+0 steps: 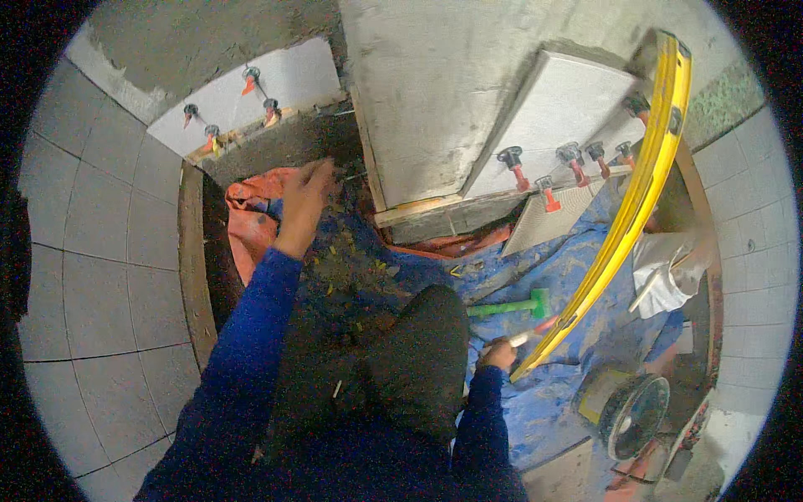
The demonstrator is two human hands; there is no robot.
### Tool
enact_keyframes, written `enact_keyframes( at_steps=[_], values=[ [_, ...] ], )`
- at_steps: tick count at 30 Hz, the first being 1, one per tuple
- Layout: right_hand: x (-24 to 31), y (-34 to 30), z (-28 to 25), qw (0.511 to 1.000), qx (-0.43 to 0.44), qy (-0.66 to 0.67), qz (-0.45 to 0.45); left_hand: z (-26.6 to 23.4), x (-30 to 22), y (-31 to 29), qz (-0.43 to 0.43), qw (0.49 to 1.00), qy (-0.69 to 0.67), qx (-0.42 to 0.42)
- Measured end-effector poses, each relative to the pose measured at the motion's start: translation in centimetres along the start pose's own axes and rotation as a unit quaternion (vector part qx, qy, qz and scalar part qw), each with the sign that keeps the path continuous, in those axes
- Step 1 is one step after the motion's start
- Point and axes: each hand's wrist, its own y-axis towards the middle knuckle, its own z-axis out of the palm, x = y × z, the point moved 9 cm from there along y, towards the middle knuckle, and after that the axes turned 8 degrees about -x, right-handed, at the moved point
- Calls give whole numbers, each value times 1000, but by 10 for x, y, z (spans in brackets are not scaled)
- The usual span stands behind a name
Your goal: The person hammers nails into a wooden batten attached to a wall using a hammer. They then use a spirit level to check the alignment of the batten.
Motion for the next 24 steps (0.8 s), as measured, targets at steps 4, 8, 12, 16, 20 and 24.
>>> enact_keyframes(
  at_steps=[4,8,12,16,20,24],
  values=[
    [56,-53,-43,983,108,-138,-45,51,13,10,31,999,35,-23],
    [124,-134,-49,901,186,-311,-239,78,4,27,102,995,-7,6],
    [173,-224,-14,807,330,-353,-340,83,25,30,27,999,36,23],
    [201,-313,66,737,367,-384,-419,88,23,33,41,997,-54,22],
    [219,-396,185,679,377,-332,-536,91,27,34,40,998,31,23],
    [224,-424,278,662,362,-330,-567,84,8,33,134,989,51,-21]
  ],
)
